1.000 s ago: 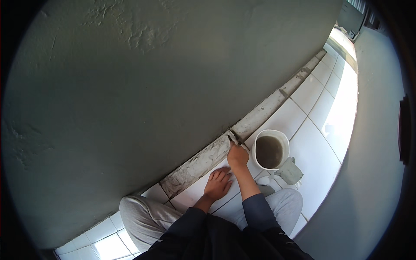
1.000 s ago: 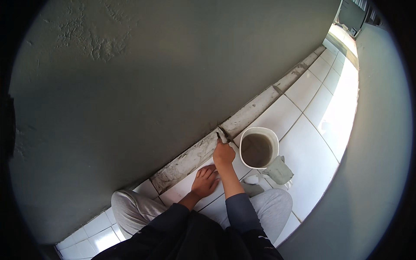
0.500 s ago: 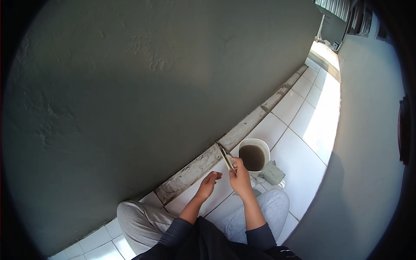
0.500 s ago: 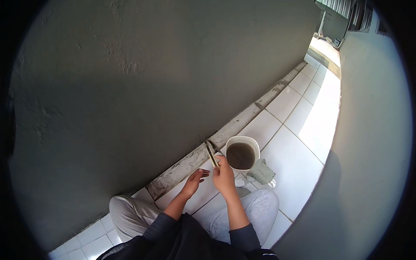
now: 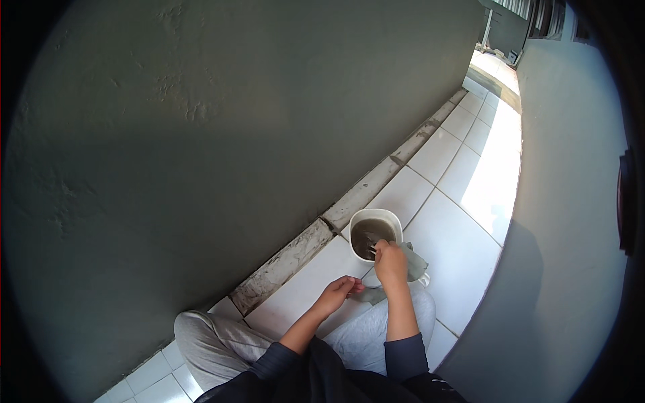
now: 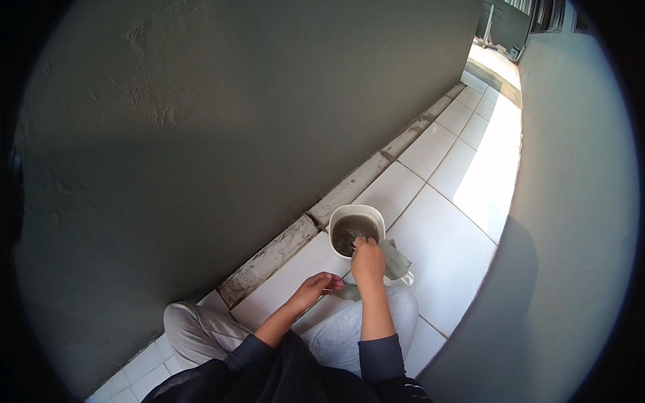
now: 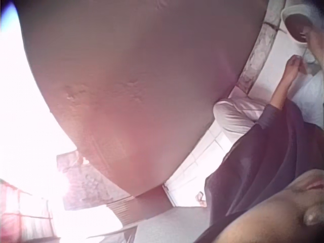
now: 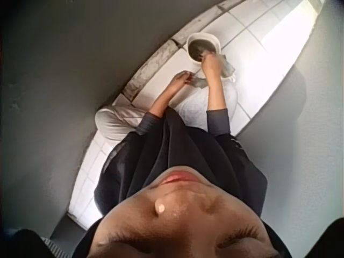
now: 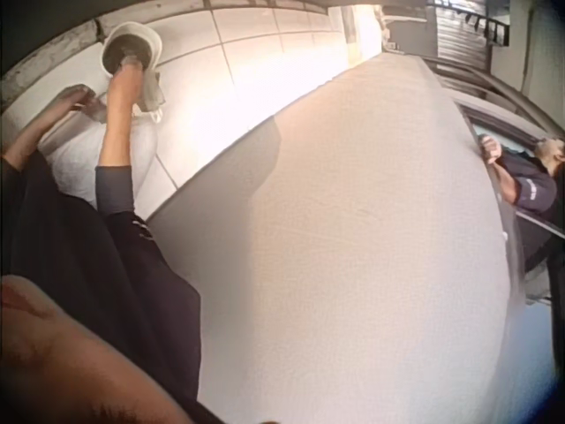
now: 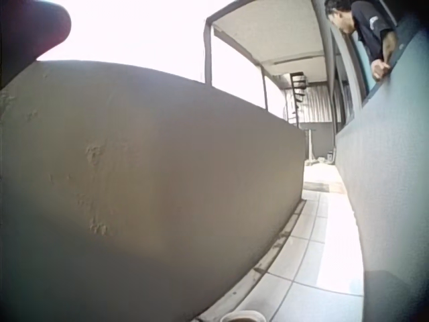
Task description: The person scrapes old material from a joint between floor tiles using a thin metal tool, periodically dipping the tool into a bucket of water to clean it.
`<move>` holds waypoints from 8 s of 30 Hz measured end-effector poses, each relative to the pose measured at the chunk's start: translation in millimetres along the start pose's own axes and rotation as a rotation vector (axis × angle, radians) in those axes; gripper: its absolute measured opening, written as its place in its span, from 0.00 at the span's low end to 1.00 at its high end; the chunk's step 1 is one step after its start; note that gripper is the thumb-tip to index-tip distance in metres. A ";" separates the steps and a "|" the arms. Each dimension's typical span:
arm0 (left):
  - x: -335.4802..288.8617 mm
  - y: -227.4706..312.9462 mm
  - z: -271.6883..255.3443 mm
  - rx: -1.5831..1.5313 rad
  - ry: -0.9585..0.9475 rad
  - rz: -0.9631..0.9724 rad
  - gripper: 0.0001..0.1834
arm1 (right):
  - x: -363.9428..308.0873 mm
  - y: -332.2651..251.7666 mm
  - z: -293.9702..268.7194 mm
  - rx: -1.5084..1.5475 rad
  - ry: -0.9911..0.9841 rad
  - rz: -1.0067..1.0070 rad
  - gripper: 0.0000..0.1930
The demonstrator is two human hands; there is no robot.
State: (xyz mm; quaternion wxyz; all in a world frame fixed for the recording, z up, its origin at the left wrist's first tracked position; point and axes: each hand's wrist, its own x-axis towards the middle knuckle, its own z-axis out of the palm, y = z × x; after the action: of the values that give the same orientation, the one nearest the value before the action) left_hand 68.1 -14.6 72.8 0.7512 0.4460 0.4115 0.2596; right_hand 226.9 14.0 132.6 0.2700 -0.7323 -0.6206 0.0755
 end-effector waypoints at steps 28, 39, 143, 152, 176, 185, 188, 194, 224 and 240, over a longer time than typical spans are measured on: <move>22.0 27.2 -105.7 1.166 0.490 0.139 0.13 | 17.9 -64.7 6.9 0.189 -0.310 -0.178 0.08; 45.0 -5.7 -120.6 1.461 0.413 0.144 0.23 | -22.8 -64.8 69.1 -0.111 -1.016 -0.384 0.13; 119.4 37.5 -70.9 1.456 0.463 -0.195 0.15 | 9.6 -35.2 54.7 -0.188 -1.041 -0.246 0.16; 122.8 44.5 -69.4 1.460 0.418 -0.254 0.18 | 13.0 -36.8 56.3 -0.172 -1.081 -0.245 0.17; 119.4 38.8 -53.7 1.440 0.567 -0.244 0.13 | 14.3 -36.2 51.7 -0.185 -1.107 -0.223 0.18; 117.5 41.7 -56.3 1.423 0.530 -0.288 0.13 | 14.0 -34.6 54.5 -0.200 -1.115 -0.221 0.18; 119.1 42.9 -62.9 1.405 0.540 -0.289 0.13 | 14.8 -36.6 53.9 -0.159 -1.117 -0.231 0.18; 117.2 36.1 -66.5 1.470 0.533 -0.311 0.15 | 12.2 -32.7 55.2 -0.178 -1.087 -0.240 0.18; 71.6 16.2 -97.9 1.446 0.374 -0.082 0.19 | 13.8 -35.1 56.5 -0.180 -1.116 -0.246 0.18; 71.2 14.9 -111.0 0.811 0.318 -0.246 0.13 | 11.8 -34.7 57.6 -0.179 -1.110 -0.253 0.18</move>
State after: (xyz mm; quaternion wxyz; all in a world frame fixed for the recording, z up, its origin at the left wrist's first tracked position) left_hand 11.0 96.9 29.2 0.4684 0.6066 0.6403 0.0517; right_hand 173.7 45.4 103.6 -0.1524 -0.5230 -0.7560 0.3630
